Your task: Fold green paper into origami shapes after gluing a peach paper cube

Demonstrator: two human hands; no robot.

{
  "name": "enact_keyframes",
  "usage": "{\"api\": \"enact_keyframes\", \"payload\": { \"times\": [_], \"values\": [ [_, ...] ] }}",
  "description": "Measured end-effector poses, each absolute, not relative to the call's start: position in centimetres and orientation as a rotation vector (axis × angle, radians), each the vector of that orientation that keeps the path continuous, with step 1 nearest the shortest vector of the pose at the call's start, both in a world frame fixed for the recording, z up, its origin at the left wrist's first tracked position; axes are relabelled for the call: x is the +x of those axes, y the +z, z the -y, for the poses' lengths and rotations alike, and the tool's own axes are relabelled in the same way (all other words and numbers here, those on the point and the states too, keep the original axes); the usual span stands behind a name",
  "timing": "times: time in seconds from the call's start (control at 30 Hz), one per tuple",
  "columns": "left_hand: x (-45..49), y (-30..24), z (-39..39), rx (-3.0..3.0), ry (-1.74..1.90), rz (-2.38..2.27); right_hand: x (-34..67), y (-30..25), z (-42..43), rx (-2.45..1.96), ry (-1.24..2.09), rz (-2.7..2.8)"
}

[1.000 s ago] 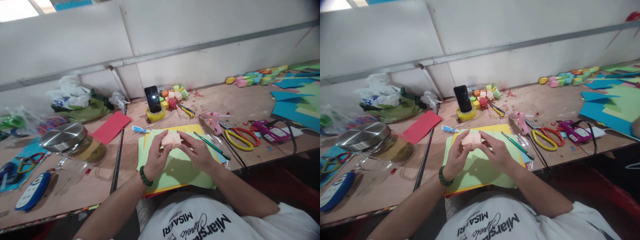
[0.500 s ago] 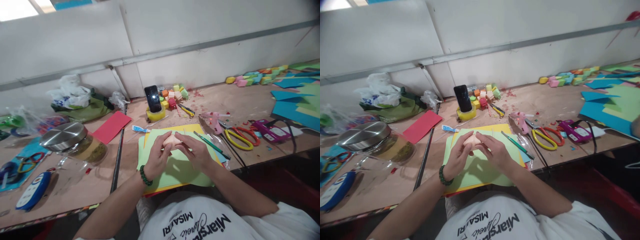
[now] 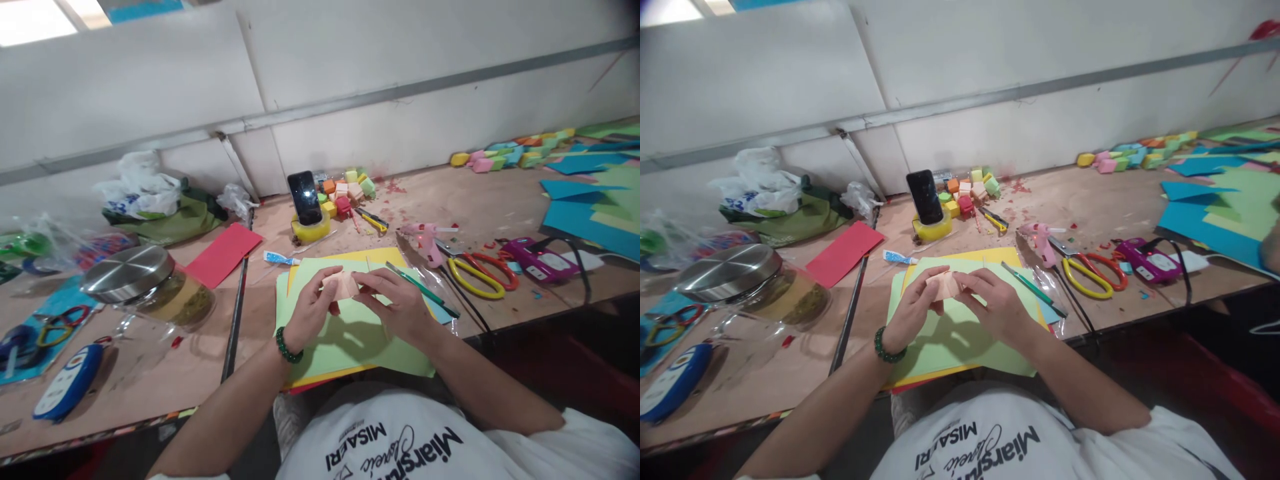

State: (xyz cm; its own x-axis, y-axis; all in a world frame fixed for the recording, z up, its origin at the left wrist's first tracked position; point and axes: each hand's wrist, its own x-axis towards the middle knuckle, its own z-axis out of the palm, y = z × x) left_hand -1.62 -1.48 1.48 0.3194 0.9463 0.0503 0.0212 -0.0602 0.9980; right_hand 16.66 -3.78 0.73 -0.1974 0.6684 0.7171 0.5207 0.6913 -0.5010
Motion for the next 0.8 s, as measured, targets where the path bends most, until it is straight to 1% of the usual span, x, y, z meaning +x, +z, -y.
{"api": "enact_keyframes", "payload": {
  "times": [0.17,0.43,0.8],
  "values": [
    [-1.66,1.46,1.34,1.405,0.930,-0.952,16.61,0.49,3.79,-0.973,0.357,1.819],
    [-1.91,1.73,1.31,1.478,0.902,-0.908,17.38,0.39,3.38,-0.791,0.404,1.868],
    [-1.82,1.79,1.25,1.392,0.868,-0.892,17.32,0.08,3.36,-0.896,0.526,1.865]
  ]
}}
